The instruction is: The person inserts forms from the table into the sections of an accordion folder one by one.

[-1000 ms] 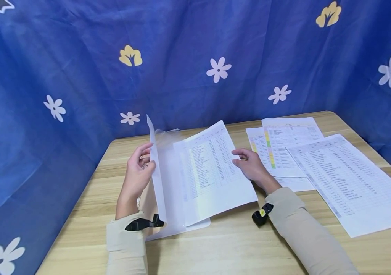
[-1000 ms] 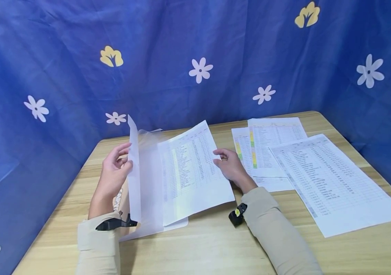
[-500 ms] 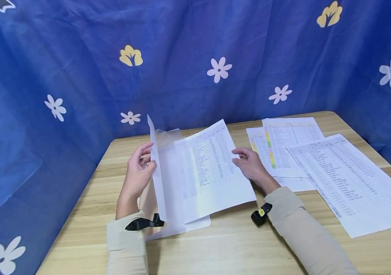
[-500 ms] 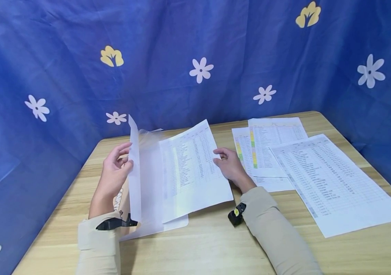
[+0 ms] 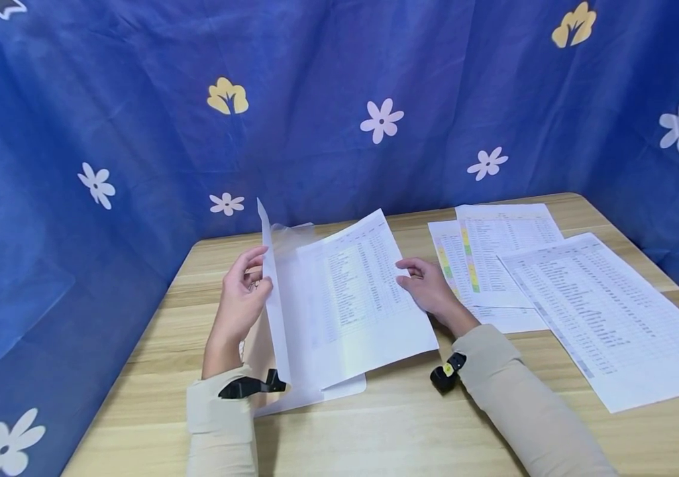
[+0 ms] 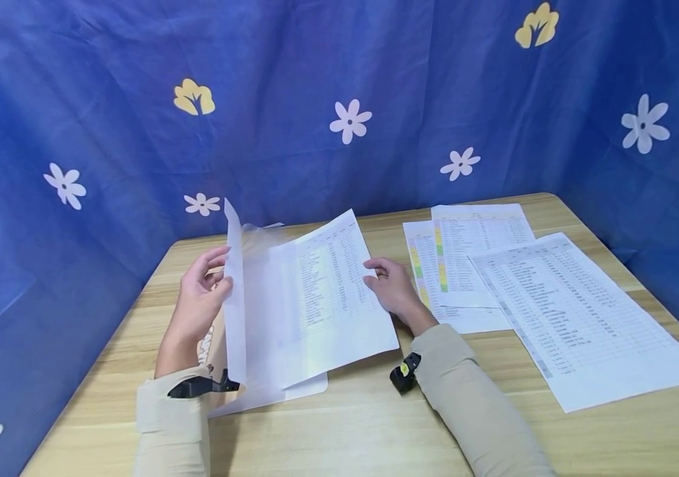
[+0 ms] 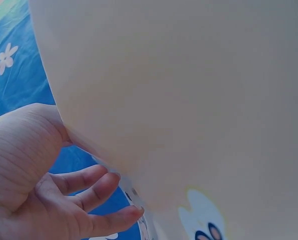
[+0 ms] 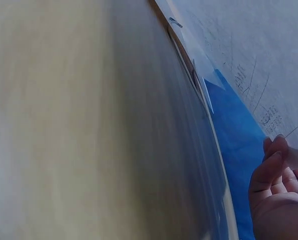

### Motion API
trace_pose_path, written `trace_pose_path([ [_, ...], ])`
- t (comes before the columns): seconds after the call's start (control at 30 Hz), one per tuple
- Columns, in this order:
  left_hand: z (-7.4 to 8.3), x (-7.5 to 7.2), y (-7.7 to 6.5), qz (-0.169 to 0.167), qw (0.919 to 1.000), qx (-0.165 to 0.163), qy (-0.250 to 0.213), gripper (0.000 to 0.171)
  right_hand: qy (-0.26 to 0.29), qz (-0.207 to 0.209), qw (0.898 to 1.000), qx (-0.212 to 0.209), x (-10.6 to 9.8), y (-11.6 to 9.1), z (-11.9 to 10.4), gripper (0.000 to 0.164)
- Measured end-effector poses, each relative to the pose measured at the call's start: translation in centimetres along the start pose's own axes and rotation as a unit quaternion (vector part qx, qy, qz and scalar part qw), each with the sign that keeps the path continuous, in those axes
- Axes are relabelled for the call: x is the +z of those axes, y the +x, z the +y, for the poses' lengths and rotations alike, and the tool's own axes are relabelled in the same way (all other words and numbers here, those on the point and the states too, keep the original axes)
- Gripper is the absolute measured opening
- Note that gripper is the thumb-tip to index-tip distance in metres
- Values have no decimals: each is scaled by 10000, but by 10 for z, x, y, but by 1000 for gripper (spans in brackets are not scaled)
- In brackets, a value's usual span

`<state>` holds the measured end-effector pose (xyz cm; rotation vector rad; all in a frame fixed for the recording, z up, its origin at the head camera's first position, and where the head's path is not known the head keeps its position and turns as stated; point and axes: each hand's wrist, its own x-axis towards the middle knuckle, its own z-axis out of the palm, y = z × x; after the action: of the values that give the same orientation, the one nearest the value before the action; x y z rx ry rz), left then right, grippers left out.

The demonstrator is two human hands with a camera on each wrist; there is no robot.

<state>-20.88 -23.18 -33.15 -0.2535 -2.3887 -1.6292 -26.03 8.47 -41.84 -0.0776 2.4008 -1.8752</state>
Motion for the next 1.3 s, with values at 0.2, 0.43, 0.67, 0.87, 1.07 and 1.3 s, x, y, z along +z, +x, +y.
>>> trace_pose_path([
  [0.2, 0, 0, 1, -2, 10000, 39, -3, 54, -11, 15, 10000, -1, 5, 1, -1, 31],
  [0.43, -1, 1, 2, -19, 10000, 93, 17, 54, 14, 27, 10000, -25, 11, 1, -1, 31],
  [0.67, 0, 2, 3, 14, 9999, 55, -88, 55, 117, 22, 9999, -117, 18, 0, -3, 30],
  [0.87, 0, 3, 3, 39, 9999, -5, -94, 55, 209, 58, 9997, -88, 25, 0, -4, 30],
  [1.07, 2, 5, 4, 40, 10000, -31, -83, 55, 201, 150, 9997, -21, 31, 0, -6, 30],
  [1.3, 2, 4, 3, 13, 10000, -29, 54, 55, 215, 156, 9996, 100, 41, -2, -10, 29],
])
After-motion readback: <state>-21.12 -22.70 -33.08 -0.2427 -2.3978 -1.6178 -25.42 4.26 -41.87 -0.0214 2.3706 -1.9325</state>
